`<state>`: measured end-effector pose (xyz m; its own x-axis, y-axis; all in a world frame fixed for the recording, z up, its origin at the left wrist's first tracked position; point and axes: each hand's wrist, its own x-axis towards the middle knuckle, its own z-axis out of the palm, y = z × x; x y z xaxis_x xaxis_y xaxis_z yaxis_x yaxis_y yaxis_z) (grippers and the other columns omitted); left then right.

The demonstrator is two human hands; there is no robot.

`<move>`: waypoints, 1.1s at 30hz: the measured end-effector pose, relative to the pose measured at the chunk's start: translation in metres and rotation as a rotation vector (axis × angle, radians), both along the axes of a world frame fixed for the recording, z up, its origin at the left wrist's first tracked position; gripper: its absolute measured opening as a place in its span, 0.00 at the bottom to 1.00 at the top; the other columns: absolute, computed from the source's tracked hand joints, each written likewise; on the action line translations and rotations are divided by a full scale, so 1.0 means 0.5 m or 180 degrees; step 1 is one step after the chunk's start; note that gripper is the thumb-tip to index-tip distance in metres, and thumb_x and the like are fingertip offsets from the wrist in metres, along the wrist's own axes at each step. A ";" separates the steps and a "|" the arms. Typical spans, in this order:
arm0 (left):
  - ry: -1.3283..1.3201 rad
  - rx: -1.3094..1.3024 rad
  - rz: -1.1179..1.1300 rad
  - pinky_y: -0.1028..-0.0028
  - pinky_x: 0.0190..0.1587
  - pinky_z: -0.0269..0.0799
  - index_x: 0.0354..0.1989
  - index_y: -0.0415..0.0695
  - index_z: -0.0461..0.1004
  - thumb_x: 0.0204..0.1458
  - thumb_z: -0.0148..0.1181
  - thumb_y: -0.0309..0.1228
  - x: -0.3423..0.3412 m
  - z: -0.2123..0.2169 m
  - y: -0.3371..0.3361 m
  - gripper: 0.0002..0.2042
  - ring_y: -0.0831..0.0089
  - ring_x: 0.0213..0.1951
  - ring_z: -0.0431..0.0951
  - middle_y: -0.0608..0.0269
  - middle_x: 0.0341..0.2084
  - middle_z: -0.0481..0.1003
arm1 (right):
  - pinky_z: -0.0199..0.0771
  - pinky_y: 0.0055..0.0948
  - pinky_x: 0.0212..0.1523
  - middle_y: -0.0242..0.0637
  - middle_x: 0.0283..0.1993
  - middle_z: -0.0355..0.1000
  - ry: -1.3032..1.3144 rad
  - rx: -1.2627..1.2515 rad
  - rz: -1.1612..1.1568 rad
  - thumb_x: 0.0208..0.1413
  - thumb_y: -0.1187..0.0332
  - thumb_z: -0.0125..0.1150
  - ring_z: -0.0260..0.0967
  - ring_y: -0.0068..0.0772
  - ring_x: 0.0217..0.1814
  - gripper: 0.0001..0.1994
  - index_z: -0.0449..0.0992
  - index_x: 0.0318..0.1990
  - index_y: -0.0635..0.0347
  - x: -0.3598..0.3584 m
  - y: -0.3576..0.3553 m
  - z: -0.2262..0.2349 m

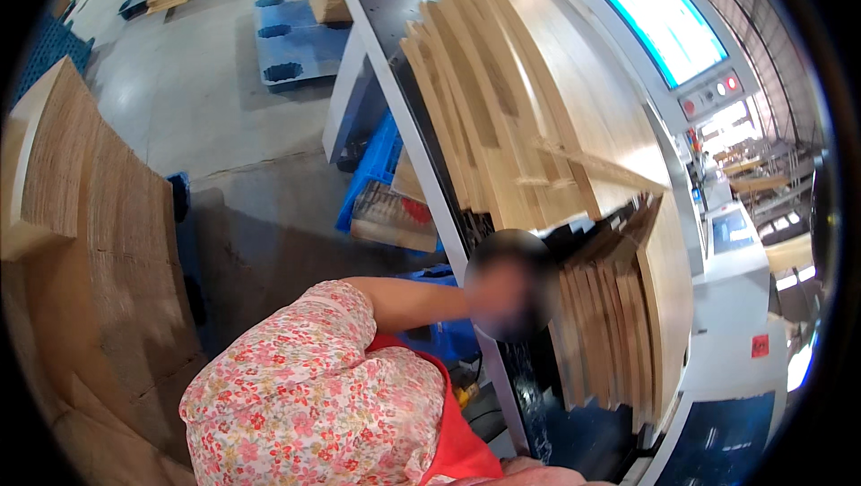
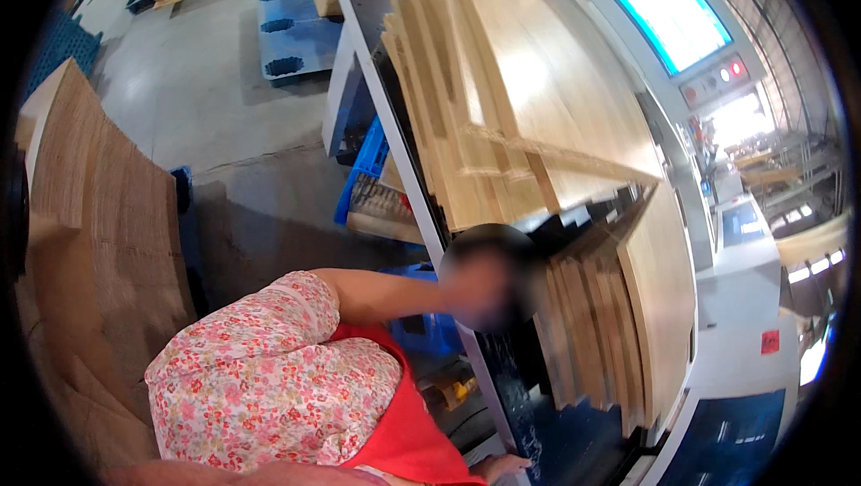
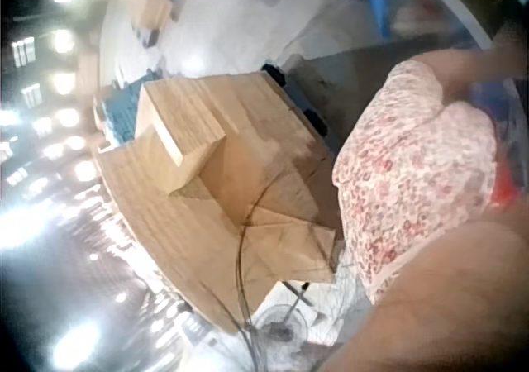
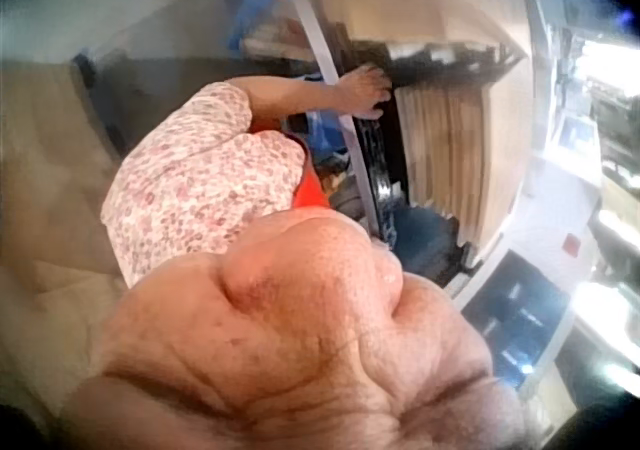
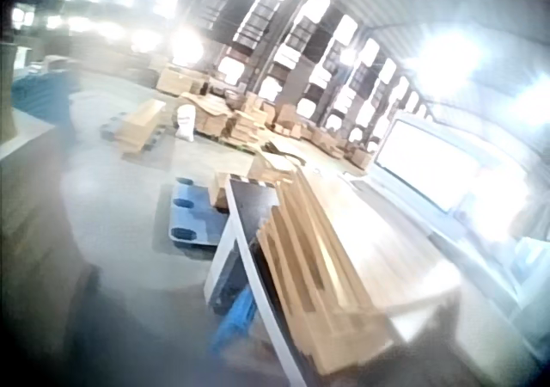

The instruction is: The person picks up wood panels from a pallet, moves them to a work table, and later moves other wood panels onto a different pallet.

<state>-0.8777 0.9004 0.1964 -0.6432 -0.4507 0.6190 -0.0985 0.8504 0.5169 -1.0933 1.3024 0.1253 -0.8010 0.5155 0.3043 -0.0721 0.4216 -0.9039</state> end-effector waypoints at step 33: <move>-0.0812 -0.0689 0.0718 0.63 0.49 0.68 0.39 0.41 0.78 0.50 0.58 0.40 0.006 0.016 -0.034 0.15 0.55 0.43 0.75 0.48 0.40 0.76 | 0.66 0.41 0.28 0.46 0.20 0.69 -0.3051 0.0578 0.1499 0.53 0.66 0.54 0.68 0.39 0.25 0.11 0.69 0.26 0.66 0.682 0.509 -0.411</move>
